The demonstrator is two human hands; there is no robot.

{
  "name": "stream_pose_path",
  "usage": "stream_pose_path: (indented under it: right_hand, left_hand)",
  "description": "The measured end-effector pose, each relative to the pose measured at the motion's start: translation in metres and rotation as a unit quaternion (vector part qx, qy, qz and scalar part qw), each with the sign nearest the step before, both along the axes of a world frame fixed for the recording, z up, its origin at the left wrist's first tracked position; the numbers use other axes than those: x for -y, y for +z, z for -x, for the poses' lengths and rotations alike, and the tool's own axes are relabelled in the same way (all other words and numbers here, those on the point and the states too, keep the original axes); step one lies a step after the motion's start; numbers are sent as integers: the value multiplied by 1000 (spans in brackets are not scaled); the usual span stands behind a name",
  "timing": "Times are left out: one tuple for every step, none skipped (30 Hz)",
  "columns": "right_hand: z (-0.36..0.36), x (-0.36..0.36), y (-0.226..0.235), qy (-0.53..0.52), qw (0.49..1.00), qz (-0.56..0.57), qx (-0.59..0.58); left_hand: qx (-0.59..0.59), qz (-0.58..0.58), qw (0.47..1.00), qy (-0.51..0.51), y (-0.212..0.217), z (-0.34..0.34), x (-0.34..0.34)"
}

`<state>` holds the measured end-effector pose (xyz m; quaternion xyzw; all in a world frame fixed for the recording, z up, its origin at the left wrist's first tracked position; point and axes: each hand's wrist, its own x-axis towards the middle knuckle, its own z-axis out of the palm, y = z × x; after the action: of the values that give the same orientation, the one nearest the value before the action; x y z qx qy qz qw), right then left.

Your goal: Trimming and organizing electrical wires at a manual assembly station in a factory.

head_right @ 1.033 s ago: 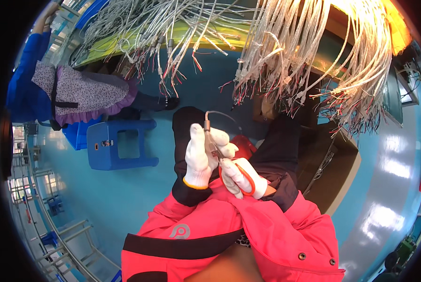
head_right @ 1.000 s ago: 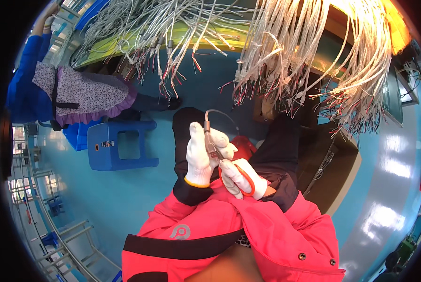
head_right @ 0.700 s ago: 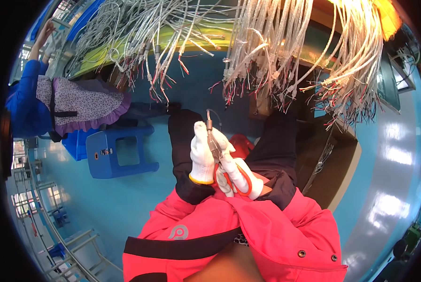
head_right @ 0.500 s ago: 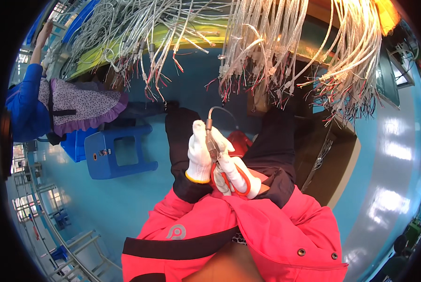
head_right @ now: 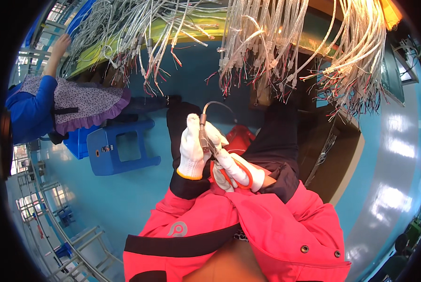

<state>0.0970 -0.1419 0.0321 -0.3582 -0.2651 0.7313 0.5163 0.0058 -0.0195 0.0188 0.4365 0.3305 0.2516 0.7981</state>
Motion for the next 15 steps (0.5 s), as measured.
stream_pose_path:
  right_hand:
    - [-1, 0, 0, 1, 1000, -5, -5]
    - [-1, 0, 1, 2, 1000, -10, -11]
    - [-1, 0, 1, 3, 1000, -15, -16]
    - [-2, 0, 1, 4, 1000, -16, -16]
    - [-2, 1, 0, 4, 1000, -17, -17]
    - [-2, 1, -1, 5, 1000, -18, -17]
    - [-2, 2, -1, 6, 1000, -13, -14]
    - [-2, 2, -1, 8, 1000, -7, -11]
    - [-2, 2, -1, 9, 1000, -2, -8]
    - [-2, 3, -1, 10, 1000, -3, -9]
    - [-2, 3, -1, 11, 1000, -5, -10]
    - [-3, 4, -1, 12, 1000, -6, -11]
    - [-3, 3, 0, 15, 1000, -9, -8]
    - [-4, 3, 1, 18, 1000, -12, -6]
    - [-4, 3, 1, 21, 1000, -15, -4]
  left_hand:
    - [3, -1, 1000, 6, 0, 0, 1]
    - [5, -2, 1000, 12, 0, 0, 1]
    - [3, 5, 1000, 13, -1, 0, 1]
    - [1, 13, 1000, 14, -1, 0, 1]
    - [-1, 20, 1000, 15, -1, 0, 1]
    - [0, 19, 1000, 17, 0, 0, 2]
    - [1, 18, 1000, 19, 1, 0, 3]
    - [2, 17, 1000, 21, 1, 0, 4]
    - [9, 13, 1000, 22, 1, -1, 4]
    - [16, 10, 1000, 23, 0, -1, 5]
    - [23, 7, 999, 23, 0, -1, 5]
    - [31, 8, 999, 23, -2, -1, 6]
    - [40, 8, 999, 24, -3, 1, 6]
    - [48, 7, 999, 25, -4, 2, 6]
    - [49, 7, 998, 26, -4, 3, 7]
